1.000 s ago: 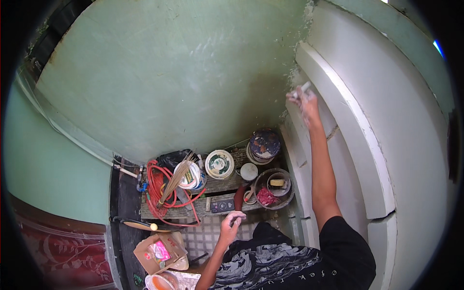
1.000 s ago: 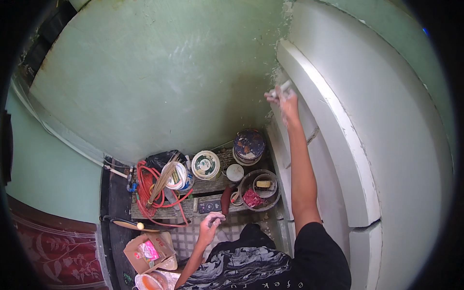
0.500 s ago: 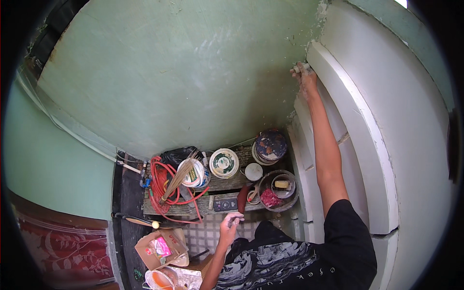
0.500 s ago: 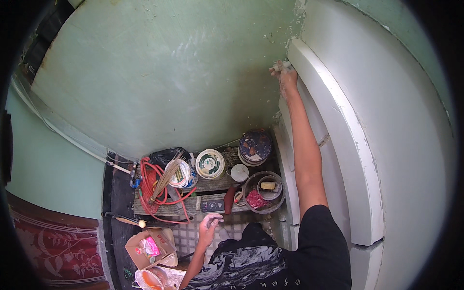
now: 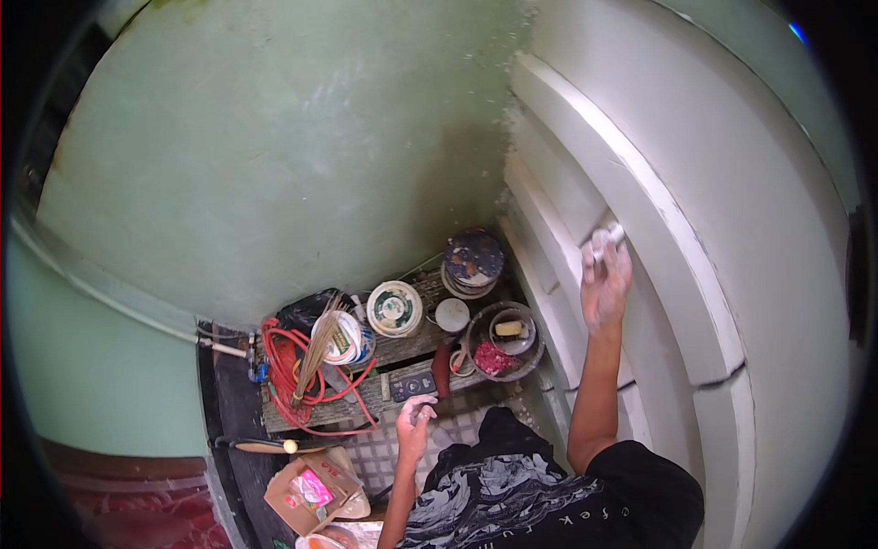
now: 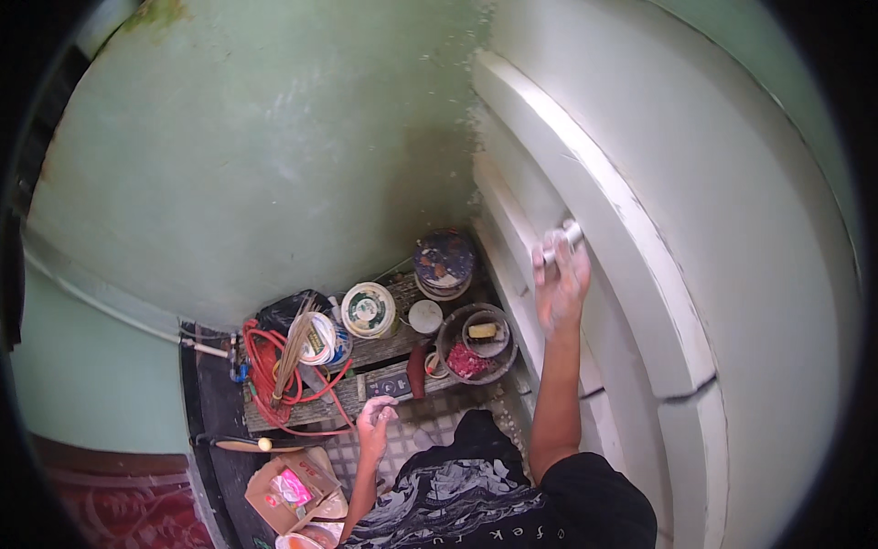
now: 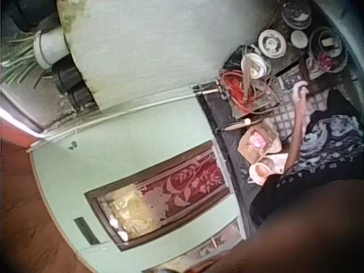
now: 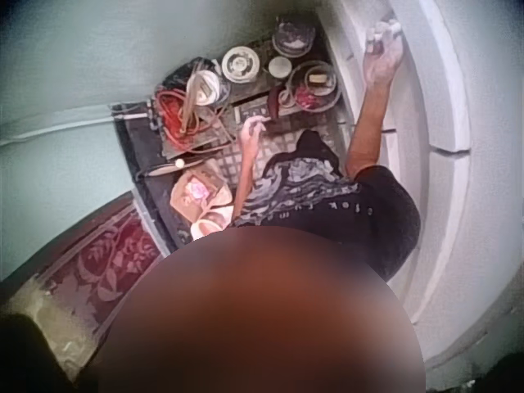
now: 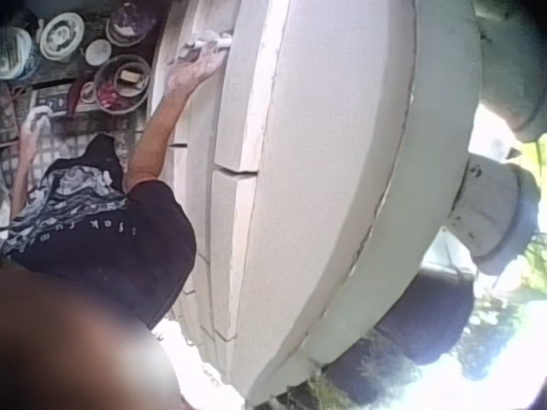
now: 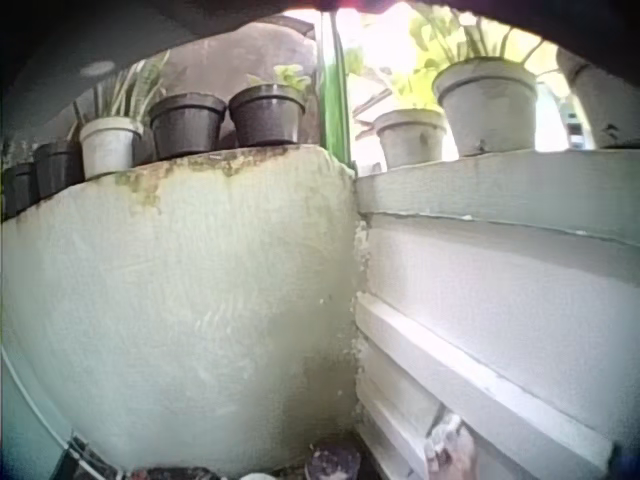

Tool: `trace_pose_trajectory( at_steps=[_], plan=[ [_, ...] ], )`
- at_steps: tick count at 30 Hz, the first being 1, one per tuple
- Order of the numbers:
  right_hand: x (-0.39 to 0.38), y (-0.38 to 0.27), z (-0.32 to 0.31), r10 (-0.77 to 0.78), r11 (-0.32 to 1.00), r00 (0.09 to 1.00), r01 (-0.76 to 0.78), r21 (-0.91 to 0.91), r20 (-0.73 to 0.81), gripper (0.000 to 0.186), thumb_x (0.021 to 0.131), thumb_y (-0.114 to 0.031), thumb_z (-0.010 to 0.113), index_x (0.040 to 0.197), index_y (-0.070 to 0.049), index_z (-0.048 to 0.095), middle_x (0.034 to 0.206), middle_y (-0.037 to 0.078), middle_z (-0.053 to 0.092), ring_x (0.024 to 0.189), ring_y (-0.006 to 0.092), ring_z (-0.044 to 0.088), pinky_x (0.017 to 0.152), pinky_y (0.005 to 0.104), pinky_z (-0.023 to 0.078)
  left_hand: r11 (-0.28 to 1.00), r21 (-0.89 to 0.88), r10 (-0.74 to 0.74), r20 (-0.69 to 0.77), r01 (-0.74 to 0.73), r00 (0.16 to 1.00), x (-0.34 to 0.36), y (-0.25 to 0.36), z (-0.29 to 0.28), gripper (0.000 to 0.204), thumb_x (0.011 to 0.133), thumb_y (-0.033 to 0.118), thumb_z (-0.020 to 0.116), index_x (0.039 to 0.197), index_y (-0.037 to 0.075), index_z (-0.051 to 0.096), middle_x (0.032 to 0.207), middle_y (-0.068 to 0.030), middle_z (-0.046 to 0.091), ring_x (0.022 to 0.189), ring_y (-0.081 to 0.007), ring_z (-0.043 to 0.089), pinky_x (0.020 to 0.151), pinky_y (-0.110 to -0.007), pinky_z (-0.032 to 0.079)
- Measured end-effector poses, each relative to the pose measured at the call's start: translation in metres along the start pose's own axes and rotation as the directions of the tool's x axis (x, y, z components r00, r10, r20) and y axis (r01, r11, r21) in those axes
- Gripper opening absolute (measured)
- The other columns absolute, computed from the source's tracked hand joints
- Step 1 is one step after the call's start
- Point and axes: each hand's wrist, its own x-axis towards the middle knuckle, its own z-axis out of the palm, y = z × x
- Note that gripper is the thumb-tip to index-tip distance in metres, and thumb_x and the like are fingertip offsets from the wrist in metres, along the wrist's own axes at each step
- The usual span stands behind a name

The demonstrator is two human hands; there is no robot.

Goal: Applying putty or filler to gaps in a wooden or composite wall structure using a putty knife.

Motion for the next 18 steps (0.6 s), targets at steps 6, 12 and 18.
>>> trace_pose_trajectory(
  at_steps=[6, 12, 18],
  plan=[
    [-0.119, -0.033, -0.002, -0.229, 0.970, 0.954, 0.206, -0.128, -0.193, 0.032, 0.096, -0.018, 0.057, 0.120, -0.005, 0.041, 0.086, 0.003, 0.049, 0.073, 0.0137, 0.054, 0.051, 0.0179, 0.040, 0.999, -0.035, -0.018, 0.115, 0.023, 0.993, 0.002, -0.004, -0.006, 0.024, 0.091, 0.009, 0.056, 0.114, 0.003, 0.054, 0.102, -0.0068, 0.063, 0.080, -0.0106, 0.056, 0.070, -0.024, 0.044],
    [-0.112, -0.049, -0.054, 0.273, 0.962, 0.916, -0.251, 0.110, -0.294, 0.024, 0.096, -0.017, 0.056, 0.116, -0.004, 0.049, 0.091, 0.004, 0.052, 0.073, 0.0124, 0.054, 0.054, 0.0174, 0.042, 0.995, -0.052, -0.074, 0.239, 0.089, 0.968, 0.003, 0.001, 0.003, 0.023, 0.091, 0.008, 0.054, 0.113, 0.003, 0.056, 0.102, -0.0058, 0.064, 0.078, -0.0090, 0.055, 0.062, -0.021, 0.038],
    [-0.158, -0.099, -0.019, -0.072, 0.997, 0.932, 0.066, -0.028, -0.356, 0.032, 0.096, -0.019, 0.056, 0.122, -0.004, 0.045, 0.091, 0.003, 0.050, 0.068, 0.0110, 0.049, 0.054, 0.0190, 0.040, 0.996, -0.058, -0.045, 0.287, 0.064, 0.957, -0.015, -0.004, -0.010, 0.021, 0.091, 0.009, 0.055, 0.112, 0.003, 0.056, 0.103, -0.0059, 0.063, 0.079, -0.0093, 0.057, 0.062, -0.021, 0.040]
  ],
)
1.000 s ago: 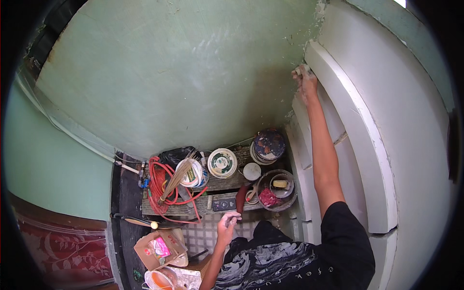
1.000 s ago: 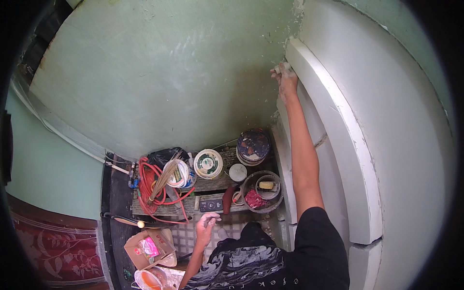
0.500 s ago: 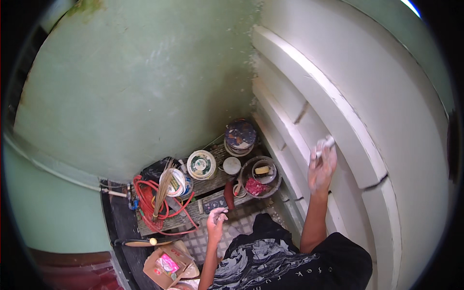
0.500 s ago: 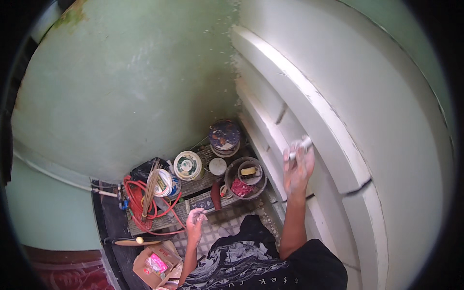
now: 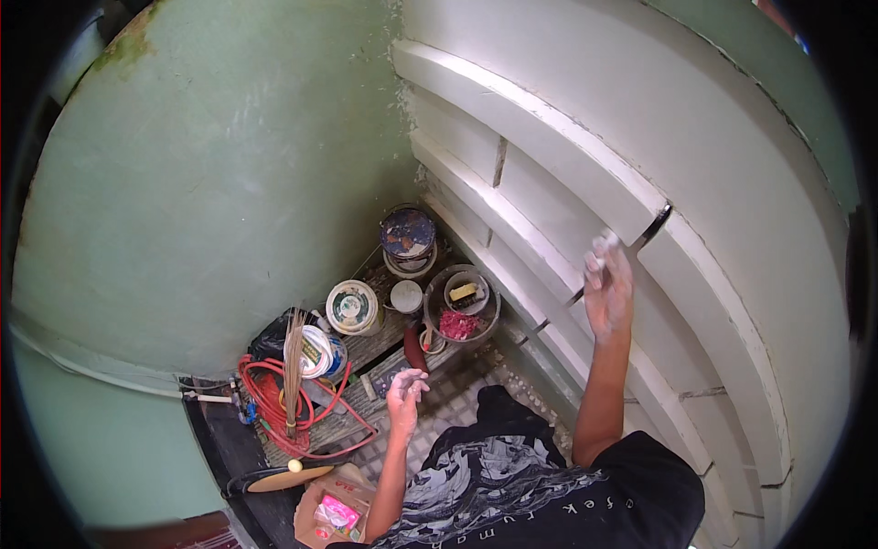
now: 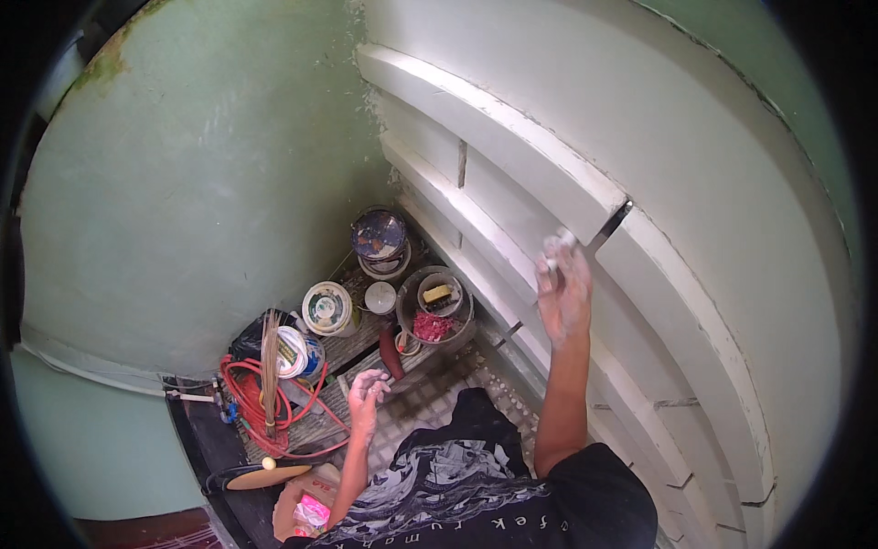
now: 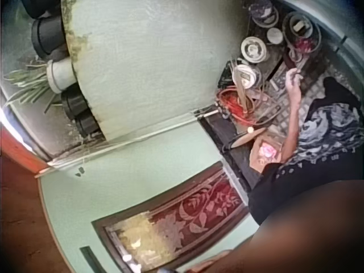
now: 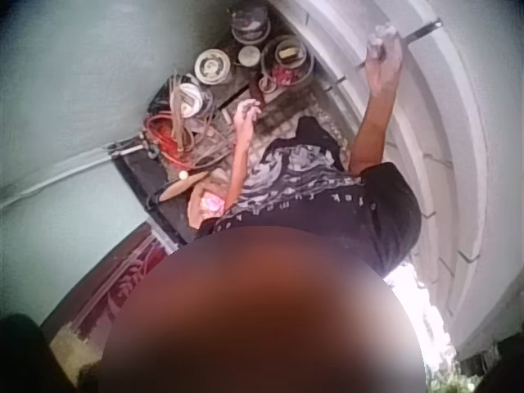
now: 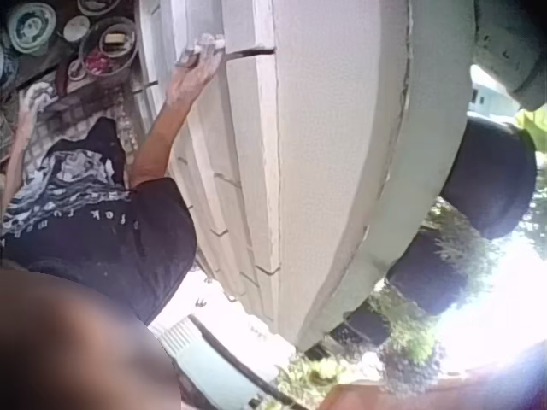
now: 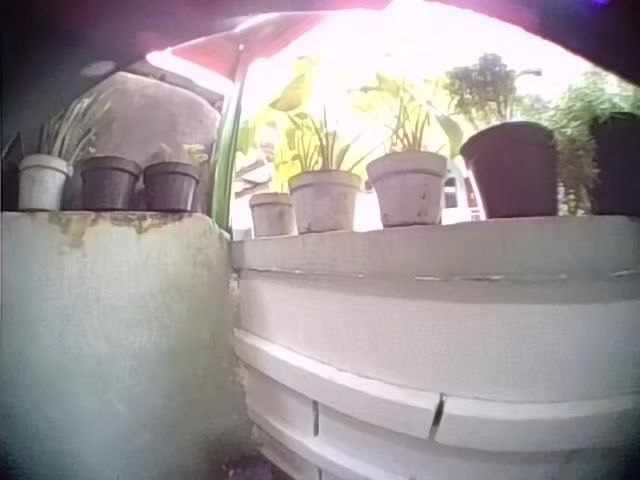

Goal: Applying putty or filler to gaps in a wooden or composite wall structure using a putty knife.

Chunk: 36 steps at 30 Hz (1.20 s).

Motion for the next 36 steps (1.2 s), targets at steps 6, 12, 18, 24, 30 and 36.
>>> trace_pose_trajectory(
  at_steps=[6, 12, 18, 24, 30, 36],
  plan=[
    [-0.024, 0.046, -0.007, -0.110, 0.993, 0.990, 0.106, -0.041, -0.091, 0.027, 0.096, -0.018, 0.056, 0.117, -0.008, 0.043, 0.090, 0.003, 0.051, 0.070, 0.0144, 0.054, 0.055, 0.0230, 0.041, 1.000, 0.006, -0.025, -0.023, 0.026, 0.999, -0.019, -0.018, -0.012, 0.020, 0.091, 0.007, 0.054, 0.111, 0.003, 0.055, 0.103, -0.0068, 0.063, 0.080, -0.0108, 0.058, 0.063, -0.022, 0.042],
    [0.028, 0.038, 0.022, -0.090, 0.987, 0.995, 0.096, -0.131, 0.052, 0.022, 0.098, -0.017, 0.053, 0.112, -0.004, 0.043, 0.085, 0.004, 0.053, 0.069, 0.0151, 0.058, 0.055, 0.0240, 0.043, 0.997, -0.067, -0.031, -0.054, 0.027, 0.998, -0.020, -0.016, -0.008, 0.026, 0.091, 0.008, 0.054, 0.116, 0.004, 0.051, 0.102, -0.0068, 0.063, 0.080, -0.0112, 0.059, 0.064, -0.022, 0.041],
    [-0.016, 0.077, 0.033, -0.391, 0.896, 0.918, 0.363, -0.257, -0.067, 0.019, 0.100, -0.017, 0.050, 0.110, -0.003, 0.043, 0.085, 0.006, 0.052, 0.069, 0.0171, 0.059, 0.054, 0.0243, 0.045, 0.997, -0.045, -0.065, -0.080, 0.061, 0.995, -0.014, -0.015, 0.002, 0.026, 0.092, 0.011, 0.054, 0.117, 0.005, 0.051, 0.104, -0.0068, 0.062, 0.081, -0.0105, 0.059, 0.059, -0.019, 0.039],
    [0.049, 0.087, 0.016, -0.052, 0.987, 0.997, 0.042, -0.156, -0.060, 0.020, 0.098, -0.014, 0.052, 0.113, -0.003, 0.044, 0.088, 0.007, 0.054, 0.076, 0.0183, 0.061, 0.059, 0.0280, 0.046, 0.993, -0.115, -0.003, 0.064, 0.010, 0.998, 0.002, -0.012, 0.038, 0.028, 0.092, 0.013, 0.054, 0.119, 0.005, 0.051, 0.106, -0.0068, 0.062, 0.081, -0.0068, 0.058, 0.053, -0.015, 0.033],
    [0.034, 0.051, 0.064, -0.020, 1.000, 1.000, 0.020, -0.022, 0.007, 0.026, 0.099, -0.015, 0.049, 0.120, -0.001, 0.042, 0.086, 0.005, 0.050, 0.079, 0.0145, 0.053, 0.065, 0.0255, 0.043, 0.988, -0.128, -0.093, 0.000, 0.092, 0.996, 0.018, -0.006, 0.042, 0.027, 0.092, 0.010, 0.053, 0.116, -0.001, 0.051, 0.104, -0.0107, 0.062, 0.087, -0.0145, 0.058, 0.083, -0.028, 0.046],
    [0.049, 0.122, 0.051, 0.093, 0.990, 0.996, -0.094, -0.106, -0.008, 0.021, 0.098, -0.013, 0.049, 0.116, -0.005, 0.042, 0.084, 0.004, 0.048, 0.073, 0.0141, 0.050, 0.064, 0.0265, 0.040, 0.990, -0.130, -0.070, -0.085, 0.059, 0.994, 0.028, -0.020, 0.035, 0.024, 0.092, 0.007, 0.051, 0.113, -0.002, 0.054, 0.104, -0.0110, 0.063, 0.085, -0.0143, 0.058, 0.083, -0.028, 0.046]
  ],
)
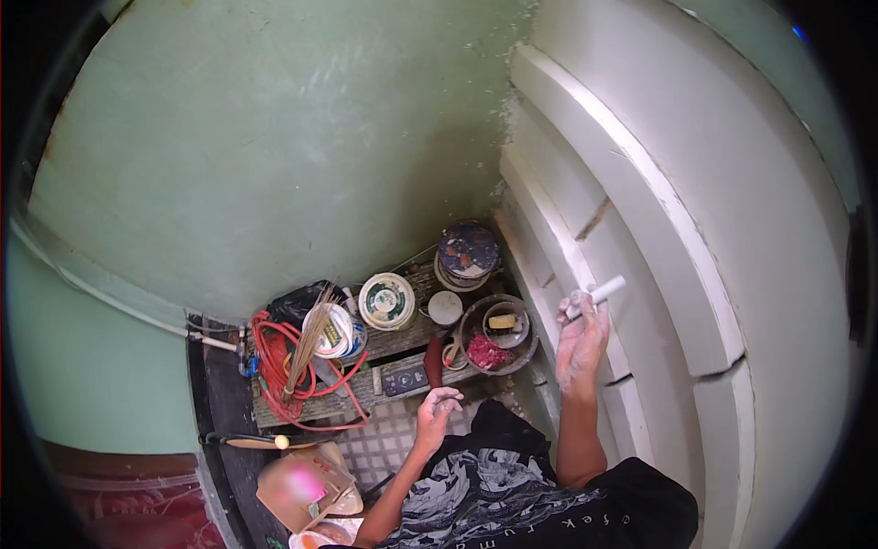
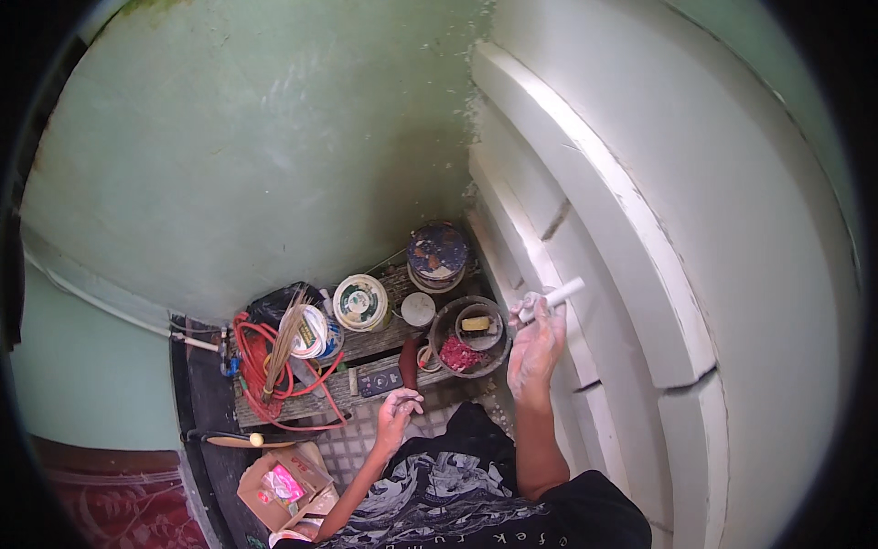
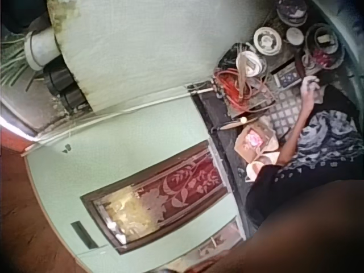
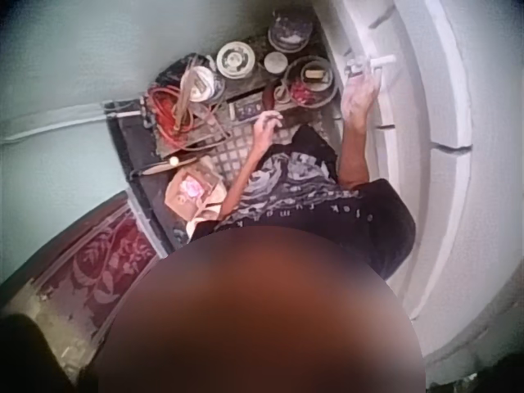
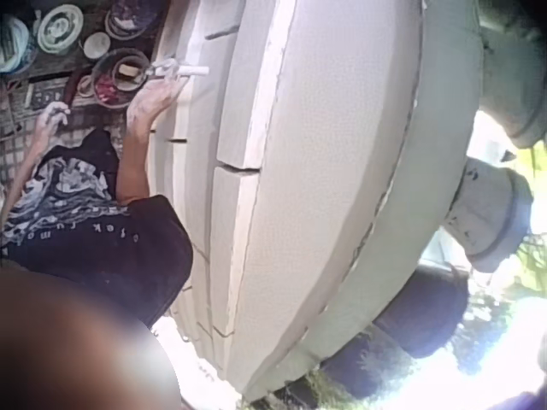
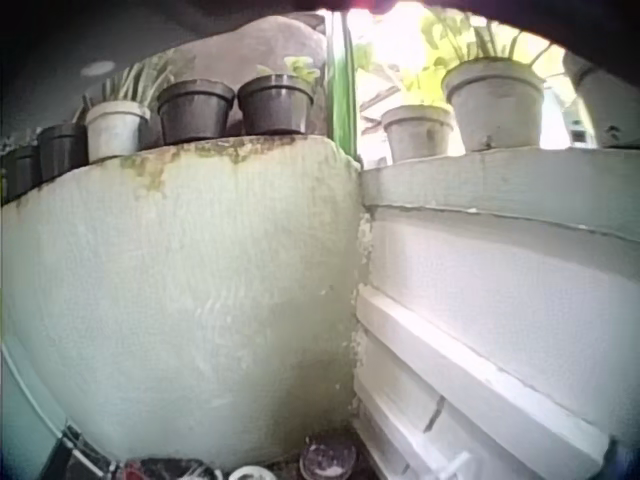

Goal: Applying putty or filler to gaps in a wooden or composite wall structure using a putty knife.

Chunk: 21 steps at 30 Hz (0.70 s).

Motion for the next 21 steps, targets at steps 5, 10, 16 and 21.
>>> trace_pose_trajectory(
  at_steps=[5, 10, 16, 21],
  plan=[
    [0.069, 0.036, 0.012, 0.352, 0.912, 0.903, -0.390, 0.125, 0.248, 0.025, 0.097, -0.014, 0.051, 0.118, -0.004, 0.043, 0.080, 0.001, 0.042, 0.070, 0.0120, 0.043, 0.063, 0.0256, 0.036, 0.999, 0.021, 0.052, -0.101, -0.050, 0.993, 0.008, 0.006, -0.001, 0.023, 0.093, 0.010, 0.050, 0.113, -0.001, 0.055, 0.104, -0.0097, 0.063, 0.084, -0.0112, 0.058, 0.073, -0.024, 0.046],
    [0.133, 0.046, 0.068, 0.342, 0.933, 0.885, -0.360, 0.000, 0.318, 0.027, 0.098, -0.017, 0.048, 0.120, -0.001, 0.043, 0.080, 0.001, 0.041, 0.070, 0.0130, 0.042, 0.063, 0.0268, 0.036, 0.998, -0.063, 0.005, -0.139, -0.014, 0.990, 0.009, 0.014, -0.005, 0.027, 0.095, 0.019, 0.050, 0.115, 0.002, 0.054, 0.104, -0.0080, 0.063, 0.081, -0.0059, 0.056, 0.055, -0.016, 0.033],
    [0.224, 0.102, 0.098, 0.340, 0.927, 0.875, -0.373, 0.033, 0.346, 0.029, 0.100, -0.016, 0.044, 0.123, 0.001, 0.044, 0.089, 0.006, 0.049, 0.077, 0.0168, 0.050, 0.068, 0.0297, 0.041, 0.989, -0.117, 0.064, -0.206, -0.090, 0.977, 0.001, 0.016, -0.010, 0.041, 0.098, 0.036, 0.043, 0.119, 0.002, 0.050, 0.108, -0.0117, 0.061, 0.083, -0.0110, 0.059, 0.046, -0.014, 0.028],
    [0.273, 0.102, 0.140, 0.345, 0.936, 0.900, -0.352, -0.023, 0.267, 0.028, 0.100, -0.018, 0.045, 0.120, 0.001, 0.046, 0.100, 0.009, 0.058, 0.089, 0.0198, 0.059, 0.074, 0.0317, 0.044, 0.953, -0.233, 0.127, -0.268, -0.192, 0.955, -0.015, 0.016, -0.016, 0.041, 0.099, 0.037, 0.043, 0.118, 0.001, 0.050, 0.108, -0.0120, 0.060, 0.083, -0.0111, 0.059, 0.044, -0.014, 0.027]
  ],
)
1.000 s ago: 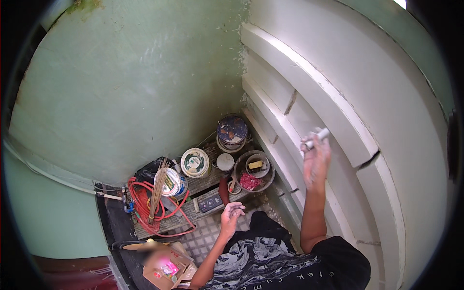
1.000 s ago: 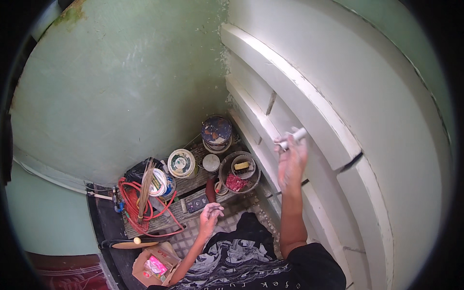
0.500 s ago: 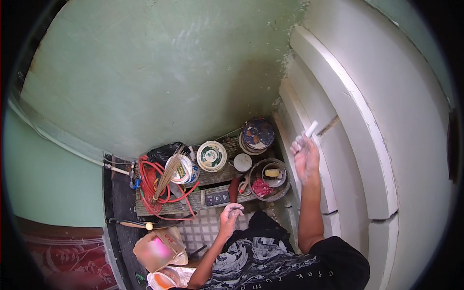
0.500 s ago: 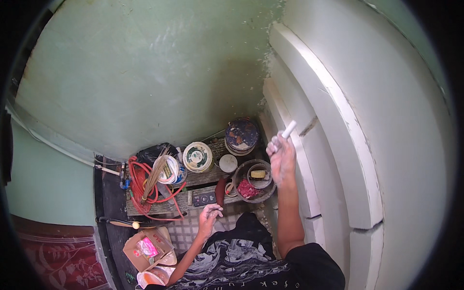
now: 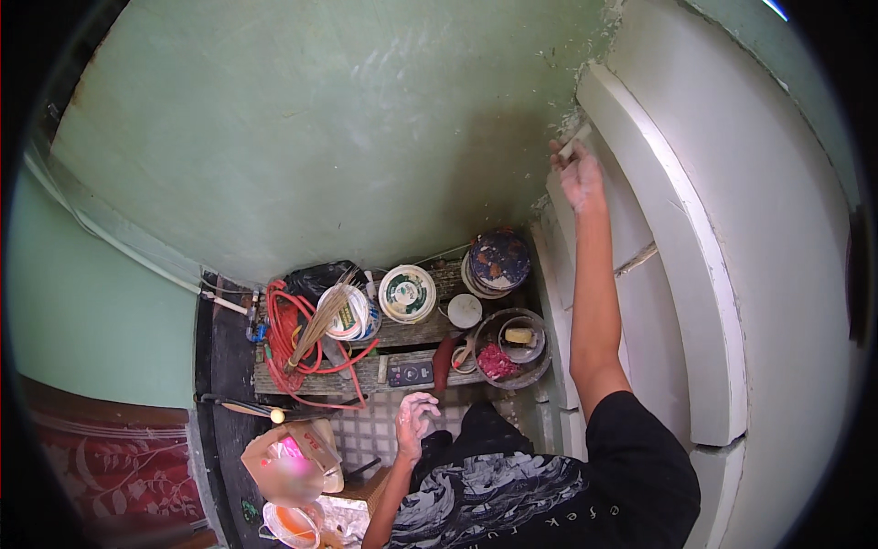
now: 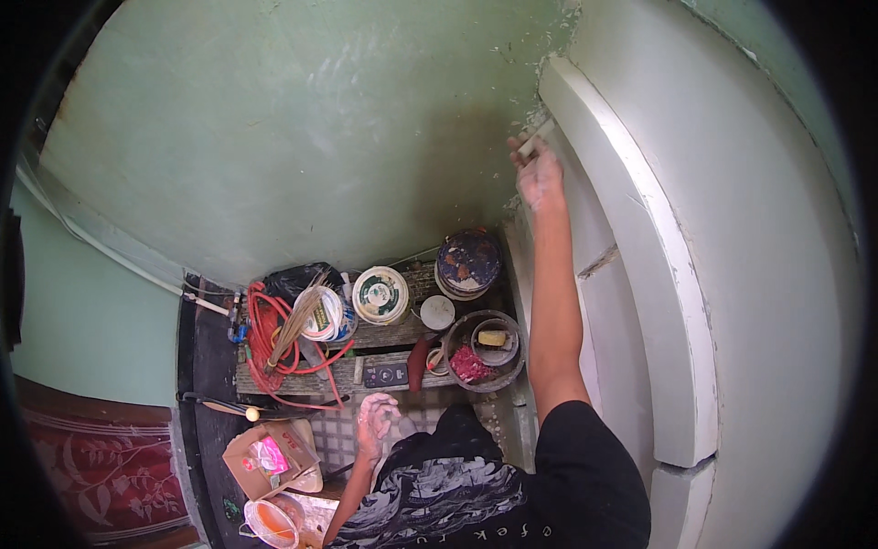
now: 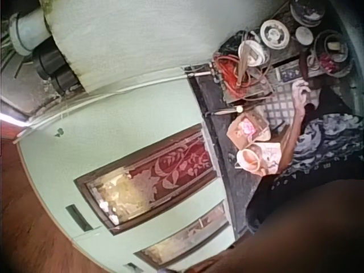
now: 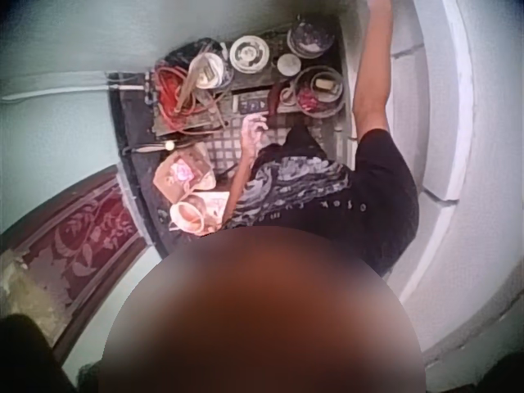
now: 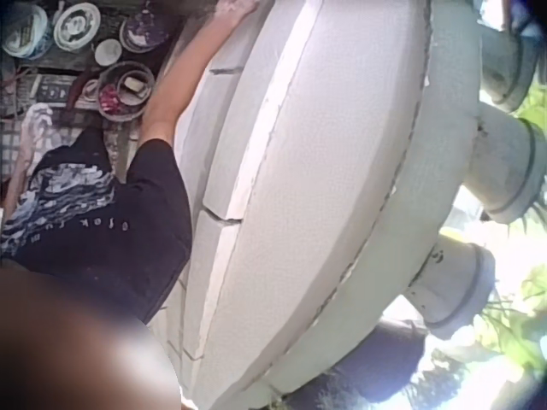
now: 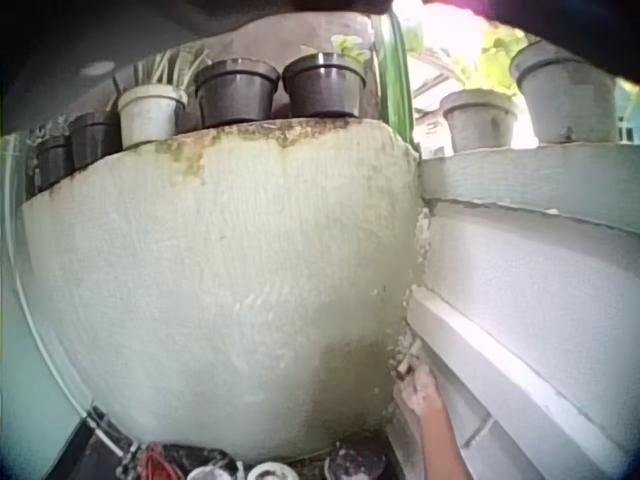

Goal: Applying putty or filler to gaps in a wooden or composite wall structure using a putty knife.

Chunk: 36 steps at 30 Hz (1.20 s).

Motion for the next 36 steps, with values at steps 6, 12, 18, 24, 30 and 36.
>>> trace_pose_trajectory(
  at_steps=[6, 12, 18, 24, 30, 36],
  plan=[
    [-0.095, 0.019, 0.004, -0.484, 0.866, 0.874, 0.472, -0.163, -0.038, 0.018, 0.099, -0.016, 0.049, 0.109, -0.001, 0.052, 0.095, 0.008, 0.063, 0.082, 0.0154, 0.060, 0.077, 0.0312, 0.045, 0.988, 0.154, -0.016, -0.094, 0.030, 0.995, -0.019, 0.009, -0.015, 0.033, 0.099, 0.029, 0.046, 0.117, 0.002, 0.051, 0.106, -0.0111, 0.060, 0.081, -0.0121, 0.059, 0.044, -0.014, 0.027],
    [-0.255, 0.105, -0.084, -0.258, 0.804, 0.963, 0.259, -0.535, 0.079, 0.015, 0.097, -0.010, 0.053, 0.107, 0.001, 0.049, 0.092, 0.010, 0.066, 0.084, 0.0163, 0.063, 0.075, 0.0272, 0.047, 0.979, 0.203, 0.017, 0.002, -0.017, 1.000, -0.026, 0.013, -0.047, 0.031, 0.096, 0.025, 0.048, 0.117, 0.002, 0.052, 0.105, -0.0101, 0.062, 0.085, -0.0151, 0.060, 0.065, -0.024, 0.043],
    [-0.342, 0.049, -0.131, -0.202, 0.871, 0.938, 0.041, -0.489, -0.281, 0.026, 0.096, -0.016, 0.057, 0.113, 0.004, 0.053, 0.099, 0.014, 0.067, 0.083, 0.0211, 0.068, 0.081, 0.0319, 0.052, 0.960, 0.237, 0.172, -0.090, -0.147, 0.981, -0.008, 0.013, -0.102, 0.035, 0.094, 0.024, 0.049, 0.121, 0.002, 0.049, 0.105, -0.0108, 0.063, 0.092, -0.0181, 0.060, 0.078, -0.027, 0.043],
    [-0.447, -0.032, -0.099, -0.749, 0.581, 0.612, 0.422, -0.696, -0.255, 0.019, 0.094, -0.008, 0.057, 0.109, 0.003, 0.054, 0.094, 0.011, 0.068, 0.085, 0.0151, 0.065, 0.075, 0.0268, 0.049, 0.959, 0.272, 0.029, 0.172, -0.076, 0.985, 0.020, 0.005, -0.093, 0.032, 0.093, 0.027, 0.051, 0.117, 0.006, 0.051, 0.106, -0.0085, 0.062, 0.092, -0.0180, 0.059, 0.079, -0.029, 0.040],
    [-0.559, 0.028, -0.118, -0.595, 0.709, 0.716, 0.254, -0.657, -0.365, 0.028, 0.087, 0.000, 0.065, 0.112, 0.007, 0.053, 0.095, 0.009, 0.067, 0.085, 0.0142, 0.066, 0.069, 0.0271, 0.051, 0.972, 0.162, 0.108, 0.336, -0.171, 0.936, 0.027, 0.021, 0.007, 0.030, 0.094, 0.024, 0.050, 0.116, 0.005, 0.051, 0.110, -0.0085, 0.060, 0.097, -0.0178, 0.057, 0.083, -0.031, 0.040],
    [-0.632, -0.009, -0.134, -0.844, 0.247, 0.504, 0.062, -0.967, -0.183, 0.030, 0.085, 0.004, 0.066, 0.111, 0.012, 0.055, 0.094, 0.015, 0.066, 0.084, 0.0222, 0.069, 0.069, 0.0273, 0.055, 0.905, 0.189, 0.223, 0.551, -0.380, 0.804, -0.031, 0.035, 0.084, 0.045, 0.092, 0.034, 0.051, 0.124, 0.001, 0.047, 0.125, -0.0117, 0.053, 0.105, -0.0197, 0.055, 0.087, -0.033, 0.041]
  ],
)
